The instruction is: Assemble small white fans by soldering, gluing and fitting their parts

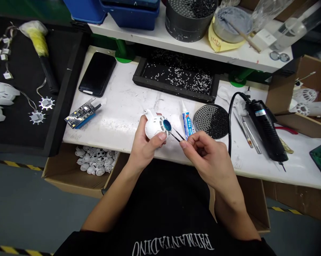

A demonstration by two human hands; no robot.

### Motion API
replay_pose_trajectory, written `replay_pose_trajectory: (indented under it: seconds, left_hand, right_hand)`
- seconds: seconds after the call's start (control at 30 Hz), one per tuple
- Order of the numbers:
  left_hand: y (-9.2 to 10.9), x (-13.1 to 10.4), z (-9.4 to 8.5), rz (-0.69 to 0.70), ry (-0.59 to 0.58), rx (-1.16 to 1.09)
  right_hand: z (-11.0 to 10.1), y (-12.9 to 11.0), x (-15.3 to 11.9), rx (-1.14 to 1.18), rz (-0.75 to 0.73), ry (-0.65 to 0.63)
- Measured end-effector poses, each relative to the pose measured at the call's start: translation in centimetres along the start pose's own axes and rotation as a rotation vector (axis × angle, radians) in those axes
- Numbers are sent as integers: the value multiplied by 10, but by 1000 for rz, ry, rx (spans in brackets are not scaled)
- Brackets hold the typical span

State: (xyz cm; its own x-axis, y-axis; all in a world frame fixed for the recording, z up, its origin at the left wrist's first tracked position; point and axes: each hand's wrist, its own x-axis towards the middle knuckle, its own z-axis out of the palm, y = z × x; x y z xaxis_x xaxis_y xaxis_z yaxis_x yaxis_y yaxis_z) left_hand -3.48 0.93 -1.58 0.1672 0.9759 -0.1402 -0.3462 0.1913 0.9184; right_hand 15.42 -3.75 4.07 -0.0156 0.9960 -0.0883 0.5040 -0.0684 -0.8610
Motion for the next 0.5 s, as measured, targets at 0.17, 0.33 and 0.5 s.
replay_pose_trajectory:
  seconds: [0.17, 0.33, 0.5]
  left_hand:
    - [-4, 1, -2, 51, 41, 85]
    - [-5, 0, 0, 88, 81, 146]
    - [-5, -4, 3, 107, 139, 179]
  right_hand:
    - [0, 1, 1, 24, 26, -23]
    - [14, 3, -2, 40, 30, 60]
    - [32, 8, -3, 79, -22, 134]
